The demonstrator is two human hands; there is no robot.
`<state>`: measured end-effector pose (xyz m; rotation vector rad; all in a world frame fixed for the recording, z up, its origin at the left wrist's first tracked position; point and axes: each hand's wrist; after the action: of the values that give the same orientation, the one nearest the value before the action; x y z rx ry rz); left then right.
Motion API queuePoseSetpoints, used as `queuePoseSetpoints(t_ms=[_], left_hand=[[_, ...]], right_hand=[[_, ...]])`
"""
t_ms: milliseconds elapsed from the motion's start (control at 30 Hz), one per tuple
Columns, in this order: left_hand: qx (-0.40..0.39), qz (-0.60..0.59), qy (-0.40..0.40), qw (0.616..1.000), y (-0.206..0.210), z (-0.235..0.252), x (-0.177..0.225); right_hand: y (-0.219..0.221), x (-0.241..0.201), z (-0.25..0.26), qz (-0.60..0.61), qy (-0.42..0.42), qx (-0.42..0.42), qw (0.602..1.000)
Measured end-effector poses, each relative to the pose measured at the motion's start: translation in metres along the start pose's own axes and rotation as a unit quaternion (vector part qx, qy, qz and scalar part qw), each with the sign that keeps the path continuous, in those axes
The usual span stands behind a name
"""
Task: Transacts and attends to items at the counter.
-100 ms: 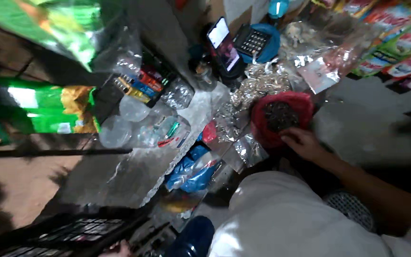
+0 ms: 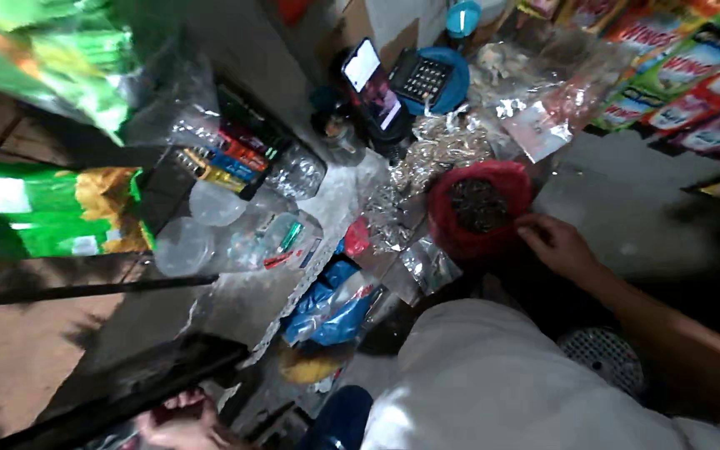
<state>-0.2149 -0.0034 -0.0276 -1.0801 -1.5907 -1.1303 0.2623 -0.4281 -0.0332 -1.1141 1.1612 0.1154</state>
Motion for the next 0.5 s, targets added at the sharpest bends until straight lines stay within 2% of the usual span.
queuePoseSetpoints(t_ms=[67, 167, 300, 400, 500], left_hand=[[-0.058, 0.032, -0.005, 0.998, 0.031, 0.029, 0.002], [-0.054, 0.09, -0.009, 0.994, 0.078, 0.055, 0.011], [-0.07, 0.101, -0.018, 0.992, 0.108, 0.084, 0.022], [-0.074, 0.111, -0.022, 0.991, 0.128, 0.083, 0.031], [-0.076, 0.093, -0.01, 0.993, 0.135, 0.087, 0.032]], right_hand=[[-0.013, 0.026, -0.017, -0.037, 0.074, 0.002, 0.997], [-0.017, 0.073, -0.048, -0.048, 0.216, -0.027, 0.975], [0.01, 0.13, -0.108, -0.057, 0.371, -0.093, 0.922], [0.041, 0.144, -0.158, -0.014, 0.447, -0.121, 0.886], [0.069, 0.15, -0.198, 0.033, 0.482, -0.133, 0.866]])
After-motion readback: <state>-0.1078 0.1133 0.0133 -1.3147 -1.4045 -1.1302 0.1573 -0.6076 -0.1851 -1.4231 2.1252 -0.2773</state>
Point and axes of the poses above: each hand's wrist, its own z-axis towards the middle knuckle, its own y-axis out of the palm, x = y × z, and after that the axes turned 9 degrees about -y, right-handed
